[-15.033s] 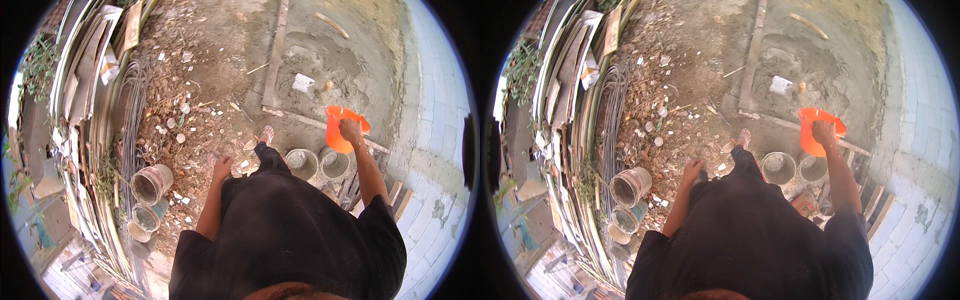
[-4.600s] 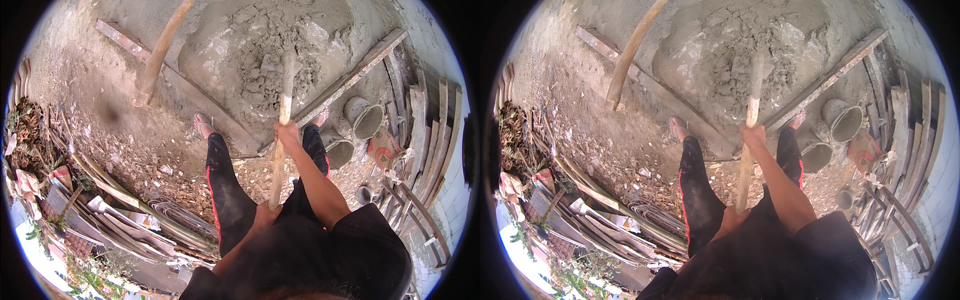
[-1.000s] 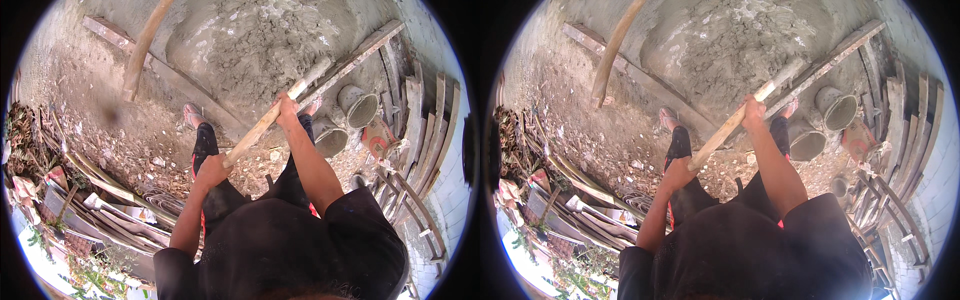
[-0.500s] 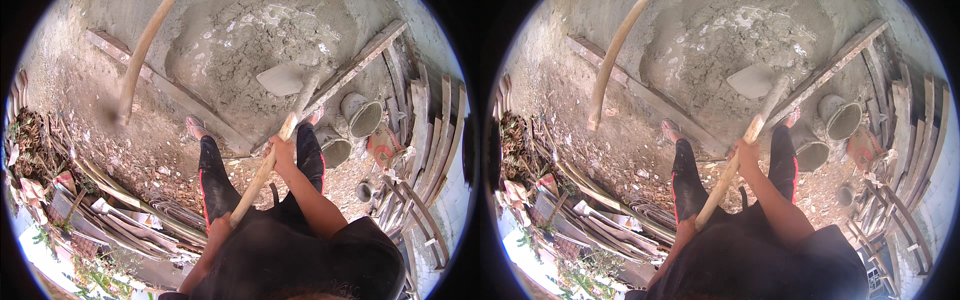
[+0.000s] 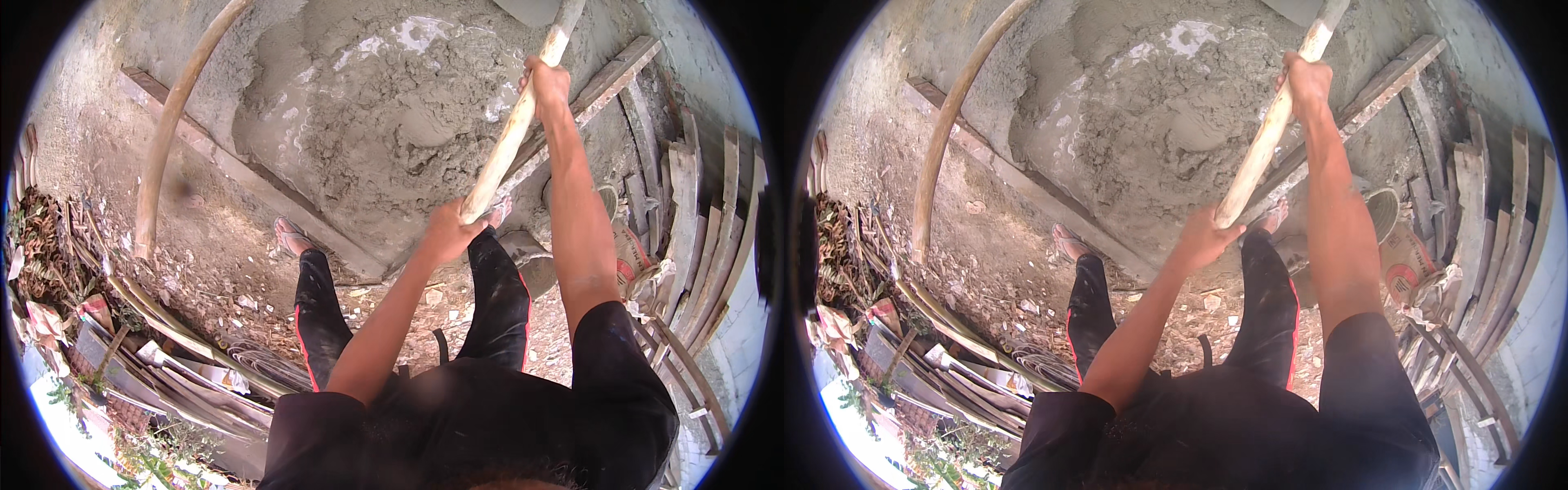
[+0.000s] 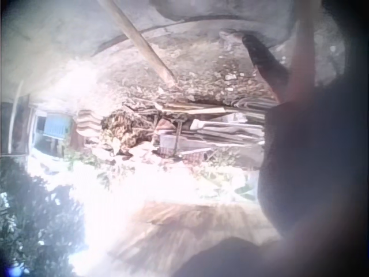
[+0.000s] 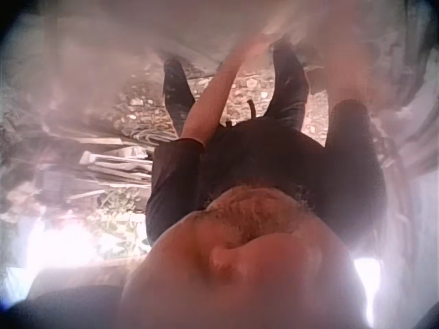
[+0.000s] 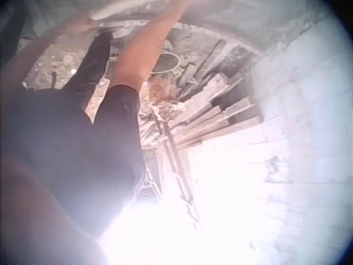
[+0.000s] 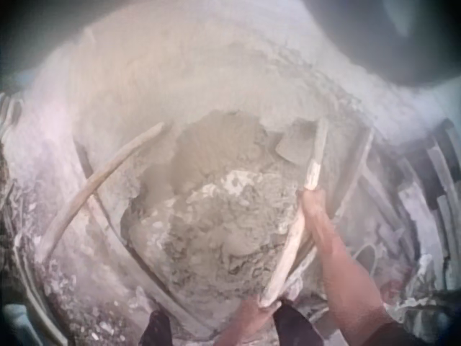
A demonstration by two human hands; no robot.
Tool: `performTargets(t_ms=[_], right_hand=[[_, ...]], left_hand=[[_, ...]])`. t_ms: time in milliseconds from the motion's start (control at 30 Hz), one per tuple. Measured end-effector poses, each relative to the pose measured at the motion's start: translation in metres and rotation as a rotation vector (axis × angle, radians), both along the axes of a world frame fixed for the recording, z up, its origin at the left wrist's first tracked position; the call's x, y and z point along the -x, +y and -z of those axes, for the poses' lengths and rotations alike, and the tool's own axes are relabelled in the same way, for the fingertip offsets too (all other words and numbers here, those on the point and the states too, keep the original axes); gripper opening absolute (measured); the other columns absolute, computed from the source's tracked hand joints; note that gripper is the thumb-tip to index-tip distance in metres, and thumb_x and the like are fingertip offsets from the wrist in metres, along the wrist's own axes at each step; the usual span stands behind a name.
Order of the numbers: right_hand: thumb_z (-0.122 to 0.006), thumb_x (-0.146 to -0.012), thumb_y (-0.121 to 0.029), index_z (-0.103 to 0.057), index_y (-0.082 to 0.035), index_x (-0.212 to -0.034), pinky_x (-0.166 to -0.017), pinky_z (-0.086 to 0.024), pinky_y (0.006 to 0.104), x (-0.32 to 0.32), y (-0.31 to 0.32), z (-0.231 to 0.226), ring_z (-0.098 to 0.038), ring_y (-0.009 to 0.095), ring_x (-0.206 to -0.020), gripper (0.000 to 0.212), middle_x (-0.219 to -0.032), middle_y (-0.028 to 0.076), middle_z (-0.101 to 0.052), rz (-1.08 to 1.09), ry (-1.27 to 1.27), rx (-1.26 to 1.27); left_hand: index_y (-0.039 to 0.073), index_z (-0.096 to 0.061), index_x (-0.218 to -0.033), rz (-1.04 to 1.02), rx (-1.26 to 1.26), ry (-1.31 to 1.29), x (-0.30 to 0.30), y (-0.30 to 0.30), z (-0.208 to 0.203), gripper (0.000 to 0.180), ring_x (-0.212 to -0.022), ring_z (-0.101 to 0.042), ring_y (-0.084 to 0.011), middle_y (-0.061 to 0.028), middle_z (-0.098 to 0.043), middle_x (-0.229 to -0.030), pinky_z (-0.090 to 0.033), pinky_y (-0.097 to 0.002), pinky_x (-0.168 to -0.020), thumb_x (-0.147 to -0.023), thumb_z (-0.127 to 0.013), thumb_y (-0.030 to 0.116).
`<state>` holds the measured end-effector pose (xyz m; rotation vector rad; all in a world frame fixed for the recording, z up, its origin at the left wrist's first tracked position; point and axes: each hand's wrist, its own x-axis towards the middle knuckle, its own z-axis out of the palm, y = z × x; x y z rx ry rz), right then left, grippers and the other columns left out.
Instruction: The person applies mortar to a wall with a trowel, then walks to a mixing area and mixes more mortar with a hoe.
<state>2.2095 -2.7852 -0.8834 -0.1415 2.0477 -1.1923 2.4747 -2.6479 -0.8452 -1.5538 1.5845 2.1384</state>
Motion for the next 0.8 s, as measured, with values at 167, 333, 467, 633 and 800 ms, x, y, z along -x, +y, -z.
performTargets(t_ms=[167, 333, 467, 633, 800], right_hand=[[-0.061, -0.080, -0.006, -0.056, 0.013, -0.087, -0.046, -0.051, 0.0367, 0.016, -0.039, 0.056, -0.059, 0.023, -0.052, 0.021, -0.066, 0.014, -0.059, -0.072, -0.041, -0.169], [-0.061, -0.081, -0.004, -0.056, 0.007, -0.085, -0.043, -0.049, 0.0340, -0.083, 0.015, 0.078, -0.056, 0.019, -0.049, 0.013, -0.063, 0.009, -0.054, -0.053, -0.167, -0.410], [-0.062, -0.076, -0.005, -0.056, 0.009, -0.083, -0.042, -0.047, 0.0379, -0.164, 0.062, 0.044, -0.055, 0.022, -0.047, 0.017, -0.062, 0.011, -0.053, -0.135, -0.264, -0.490], [-0.061, -0.077, -0.008, -0.060, 0.012, -0.084, -0.045, -0.050, 0.0411, -0.257, 0.152, 0.076, -0.063, 0.028, -0.051, 0.021, -0.068, 0.018, -0.062, -0.153, -0.294, -0.632], [-0.062, -0.077, -0.007, -0.060, 0.005, -0.080, -0.044, -0.048, 0.0404, -0.280, 0.161, 0.054, -0.060, 0.026, -0.051, 0.013, -0.067, 0.015, -0.060, -0.141, -0.594, -0.526]], left_hand=[[-0.008, -0.060, -0.105, 0.037, 0.102, -0.102, 0.008, -0.053, -0.003, 0.045, -0.077, -0.068, -0.0359, -0.0250, -0.066, -0.080, -0.051, -0.0413, -0.069, -0.077, -0.076, 0.023], [-0.008, -0.059, -0.100, -0.025, 0.078, -0.185, -0.071, 0.022, -0.025, 0.040, -0.083, -0.067, -0.0393, -0.0278, -0.065, -0.086, -0.050, -0.0449, -0.071, -0.077, -0.072, 0.022], [-0.008, -0.059, -0.098, -0.053, -0.114, -0.255, -0.130, 0.063, -0.079, 0.038, -0.079, -0.066, -0.0390, -0.0271, -0.064, -0.082, -0.049, -0.0456, -0.070, -0.077, -0.069, 0.022], [-0.008, -0.059, -0.096, -0.018, -0.155, -0.378, -0.195, 0.120, -0.129, 0.037, -0.060, -0.063, -0.0264, -0.0171, -0.062, -0.067, -0.049, -0.0391, -0.058, -0.079, -0.069, 0.024], [-0.007, -0.059, -0.095, -0.058, -0.278, -0.326, -0.211, 0.102, -0.152, 0.036, -0.048, -0.060, -0.0176, -0.0101, -0.060, -0.061, -0.047, -0.0358, -0.048, -0.083, -0.068, 0.026]])
